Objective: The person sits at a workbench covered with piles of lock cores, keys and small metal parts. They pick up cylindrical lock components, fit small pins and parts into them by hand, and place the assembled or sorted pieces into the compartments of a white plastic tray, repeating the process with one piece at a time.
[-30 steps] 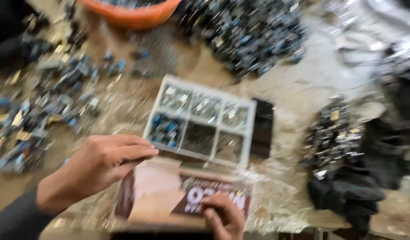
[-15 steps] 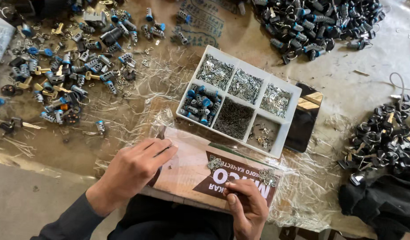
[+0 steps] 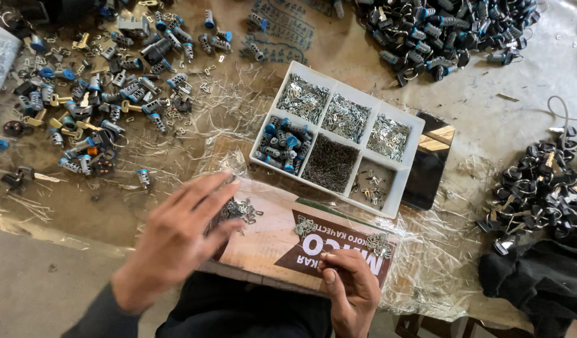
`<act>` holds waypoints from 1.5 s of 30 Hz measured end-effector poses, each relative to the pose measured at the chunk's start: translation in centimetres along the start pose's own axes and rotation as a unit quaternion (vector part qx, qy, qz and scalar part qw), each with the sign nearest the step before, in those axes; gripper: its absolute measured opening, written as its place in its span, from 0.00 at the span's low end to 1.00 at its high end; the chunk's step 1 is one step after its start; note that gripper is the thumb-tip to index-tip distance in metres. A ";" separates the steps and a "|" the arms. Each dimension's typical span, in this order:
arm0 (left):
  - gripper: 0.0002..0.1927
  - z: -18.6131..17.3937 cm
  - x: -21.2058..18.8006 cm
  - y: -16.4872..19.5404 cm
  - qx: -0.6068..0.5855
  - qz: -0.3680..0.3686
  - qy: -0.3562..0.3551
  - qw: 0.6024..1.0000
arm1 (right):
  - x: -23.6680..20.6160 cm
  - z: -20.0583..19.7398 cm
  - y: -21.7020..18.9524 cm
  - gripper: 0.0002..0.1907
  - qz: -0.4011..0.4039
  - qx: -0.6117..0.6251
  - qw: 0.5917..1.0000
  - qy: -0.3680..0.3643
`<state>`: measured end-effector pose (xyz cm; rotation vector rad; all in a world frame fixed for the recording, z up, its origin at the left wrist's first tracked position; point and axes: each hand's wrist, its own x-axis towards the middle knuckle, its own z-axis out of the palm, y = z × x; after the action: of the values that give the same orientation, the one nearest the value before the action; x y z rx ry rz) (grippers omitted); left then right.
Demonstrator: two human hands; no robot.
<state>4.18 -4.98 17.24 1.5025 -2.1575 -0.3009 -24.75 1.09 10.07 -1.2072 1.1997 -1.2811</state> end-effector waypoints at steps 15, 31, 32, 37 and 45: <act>0.22 4.0 -0.9 0.7 -0.062 -0.036 0.059 0.996 | 0.1 0.3 -0.3 0.08 0.031 0.002 0.999 0.010; 0.23 4.0 0.9 0.9 -0.065 -0.051 0.099 0.992 | 0.9 -0.4 1.1 0.08 -0.018 0.007 1.000 -0.004; 0.22 3.5 1.2 0.9 -0.057 -0.037 0.107 0.992 | 0.9 -0.3 1.0 0.08 -0.009 0.008 1.000 -0.002; 0.18 -1.5 2.9 1.2 -0.111 0.003 0.134 0.985 | 0.9 -0.1 0.3 0.08 -0.028 -0.007 1.000 -0.005; 0.17 -8.2 6.9 5.5 -0.145 0.177 0.053 0.972 | 1.5 0.2 -0.9 0.07 -0.051 -0.043 0.998 0.011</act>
<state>1.96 -8.49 28.54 0.9342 -2.1372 -0.3807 -24.59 -0.33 11.05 -1.3346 1.2329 -1.3315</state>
